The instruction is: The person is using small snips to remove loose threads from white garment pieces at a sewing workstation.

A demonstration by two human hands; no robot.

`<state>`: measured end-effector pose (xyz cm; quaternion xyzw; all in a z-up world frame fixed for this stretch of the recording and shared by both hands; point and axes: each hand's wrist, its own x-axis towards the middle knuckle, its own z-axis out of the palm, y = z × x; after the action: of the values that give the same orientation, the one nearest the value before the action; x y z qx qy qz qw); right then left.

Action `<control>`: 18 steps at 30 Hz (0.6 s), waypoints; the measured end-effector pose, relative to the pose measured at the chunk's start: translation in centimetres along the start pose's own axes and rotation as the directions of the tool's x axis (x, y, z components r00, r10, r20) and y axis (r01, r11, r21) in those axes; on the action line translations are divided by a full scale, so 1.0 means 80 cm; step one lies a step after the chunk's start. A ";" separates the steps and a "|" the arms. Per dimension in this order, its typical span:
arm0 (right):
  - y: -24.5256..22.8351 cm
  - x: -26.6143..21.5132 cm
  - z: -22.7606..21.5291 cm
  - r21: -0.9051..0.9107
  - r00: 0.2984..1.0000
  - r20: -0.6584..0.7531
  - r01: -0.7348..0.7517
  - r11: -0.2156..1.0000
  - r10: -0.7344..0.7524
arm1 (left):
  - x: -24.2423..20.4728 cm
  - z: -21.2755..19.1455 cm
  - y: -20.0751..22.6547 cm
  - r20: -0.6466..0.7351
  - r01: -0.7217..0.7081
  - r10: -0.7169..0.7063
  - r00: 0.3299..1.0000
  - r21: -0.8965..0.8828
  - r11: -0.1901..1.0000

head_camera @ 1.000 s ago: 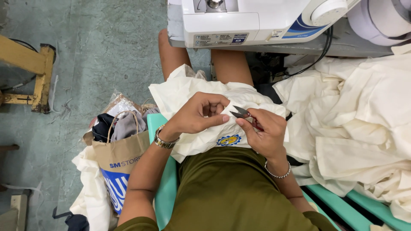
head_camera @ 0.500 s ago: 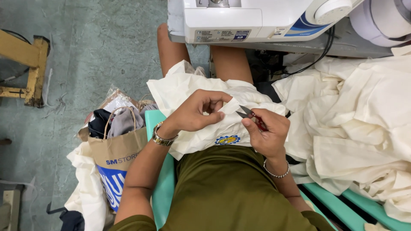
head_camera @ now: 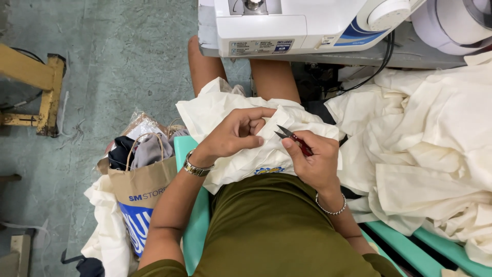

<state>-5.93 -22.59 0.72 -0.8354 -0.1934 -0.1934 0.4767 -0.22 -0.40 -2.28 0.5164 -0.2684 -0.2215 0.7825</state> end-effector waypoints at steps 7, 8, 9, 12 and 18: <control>0.000 0.001 0.003 -0.002 0.999 -0.019 -0.035 0.999 0.035 | 0.002 0.000 -0.010 0.055 -0.012 0.016 0.998 -0.081 0.997; 0.000 0.002 0.003 0.000 1.000 -0.015 -0.025 1.000 0.025 | 0.003 0.001 -0.011 0.063 -0.013 0.019 0.998 -0.094 0.996; 0.002 0.002 0.003 0.000 1.000 -0.013 -0.029 1.000 0.029 | 0.004 0.001 -0.013 0.061 -0.011 0.017 0.998 -0.096 0.995; 0.008 -0.002 0.005 0.001 1.000 -0.015 -0.016 1.000 0.016 | 0.004 0.004 -0.022 0.069 -0.016 0.025 0.997 -0.132 0.991; 0.009 -0.004 0.009 0.024 0.999 -0.045 -0.016 1.000 0.017 | 0.004 -0.001 -0.034 0.103 -0.002 0.018 0.994 -0.159 0.987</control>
<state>-5.72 -22.31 -0.31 -0.8269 -0.1779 -0.2058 0.4922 -0.11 -1.54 -4.74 0.4388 -0.2930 -0.2650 0.8071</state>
